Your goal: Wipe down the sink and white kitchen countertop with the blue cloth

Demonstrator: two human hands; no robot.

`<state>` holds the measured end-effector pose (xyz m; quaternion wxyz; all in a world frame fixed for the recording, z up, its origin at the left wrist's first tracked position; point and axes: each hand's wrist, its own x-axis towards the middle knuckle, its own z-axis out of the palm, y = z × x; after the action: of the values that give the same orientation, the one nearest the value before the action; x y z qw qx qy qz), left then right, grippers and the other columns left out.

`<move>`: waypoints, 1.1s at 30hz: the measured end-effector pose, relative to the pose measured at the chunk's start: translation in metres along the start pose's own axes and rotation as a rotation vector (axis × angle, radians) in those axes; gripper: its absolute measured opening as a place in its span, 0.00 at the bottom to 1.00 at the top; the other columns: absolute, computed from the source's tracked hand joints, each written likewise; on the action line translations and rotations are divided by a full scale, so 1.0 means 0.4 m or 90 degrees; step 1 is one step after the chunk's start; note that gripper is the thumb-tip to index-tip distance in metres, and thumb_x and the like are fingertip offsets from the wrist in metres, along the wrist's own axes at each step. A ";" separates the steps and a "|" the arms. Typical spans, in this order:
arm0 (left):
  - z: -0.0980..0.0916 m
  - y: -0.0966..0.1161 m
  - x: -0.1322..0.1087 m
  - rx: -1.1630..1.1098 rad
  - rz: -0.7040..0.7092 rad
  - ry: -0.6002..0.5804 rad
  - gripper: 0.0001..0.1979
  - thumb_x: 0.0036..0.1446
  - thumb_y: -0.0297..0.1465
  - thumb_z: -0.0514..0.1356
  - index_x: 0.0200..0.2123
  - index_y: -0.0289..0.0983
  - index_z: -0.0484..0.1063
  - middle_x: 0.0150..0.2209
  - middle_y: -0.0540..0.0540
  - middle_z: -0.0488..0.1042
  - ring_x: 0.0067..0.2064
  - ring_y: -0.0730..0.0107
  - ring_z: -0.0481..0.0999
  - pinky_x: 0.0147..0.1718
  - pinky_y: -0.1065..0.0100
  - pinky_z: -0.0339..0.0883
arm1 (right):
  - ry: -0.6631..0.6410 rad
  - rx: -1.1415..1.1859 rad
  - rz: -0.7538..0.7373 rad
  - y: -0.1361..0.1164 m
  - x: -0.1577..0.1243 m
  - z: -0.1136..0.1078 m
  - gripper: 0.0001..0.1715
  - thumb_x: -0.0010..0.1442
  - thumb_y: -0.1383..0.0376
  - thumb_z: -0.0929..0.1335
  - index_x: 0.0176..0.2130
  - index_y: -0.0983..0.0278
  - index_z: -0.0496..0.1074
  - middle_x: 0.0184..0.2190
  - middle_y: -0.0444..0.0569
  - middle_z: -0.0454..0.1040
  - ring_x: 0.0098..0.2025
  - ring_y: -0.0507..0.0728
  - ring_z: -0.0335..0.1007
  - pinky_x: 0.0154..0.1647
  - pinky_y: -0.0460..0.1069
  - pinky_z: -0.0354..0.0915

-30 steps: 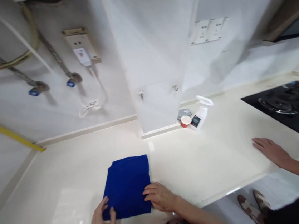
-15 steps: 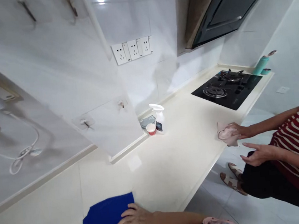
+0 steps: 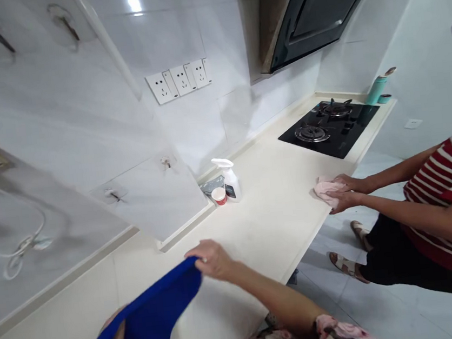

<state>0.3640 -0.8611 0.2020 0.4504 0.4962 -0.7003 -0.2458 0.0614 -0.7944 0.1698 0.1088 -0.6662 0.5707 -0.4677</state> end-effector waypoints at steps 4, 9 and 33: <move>0.087 0.073 0.077 -0.105 0.162 -0.164 0.14 0.62 0.42 0.62 0.41 0.41 0.83 0.49 0.42 0.83 0.53 0.54 0.81 0.61 0.51 0.75 | 0.131 -0.020 -0.014 0.000 -0.019 -0.197 0.24 0.64 0.71 0.62 0.54 0.57 0.77 0.49 0.46 0.83 0.53 0.56 0.78 0.61 0.57 0.71; 0.208 -0.004 -0.019 -0.090 0.202 -0.453 0.17 0.63 0.36 0.58 0.52 0.47 0.82 0.54 0.46 0.81 0.58 0.57 0.80 0.63 0.54 0.72 | 0.058 -0.101 0.055 0.070 -0.248 -0.236 0.28 0.63 0.73 0.61 0.55 0.56 0.77 0.51 0.49 0.82 0.54 0.58 0.78 0.60 0.58 0.73; 0.427 -0.092 -0.121 0.171 0.195 -0.304 0.29 0.70 0.45 0.49 0.66 0.37 0.68 0.69 0.37 0.66 0.71 0.52 0.64 0.71 0.46 0.58 | -0.044 -0.265 0.115 0.189 -0.245 0.039 0.34 0.70 0.62 0.65 0.71 0.61 0.61 0.71 0.57 0.63 0.76 0.70 0.50 0.75 0.72 0.52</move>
<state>0.2371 -0.8486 0.0733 0.2359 0.3681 -0.8791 -0.1899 0.0319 -0.7404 0.0613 0.0302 -0.6359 0.7081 -0.3054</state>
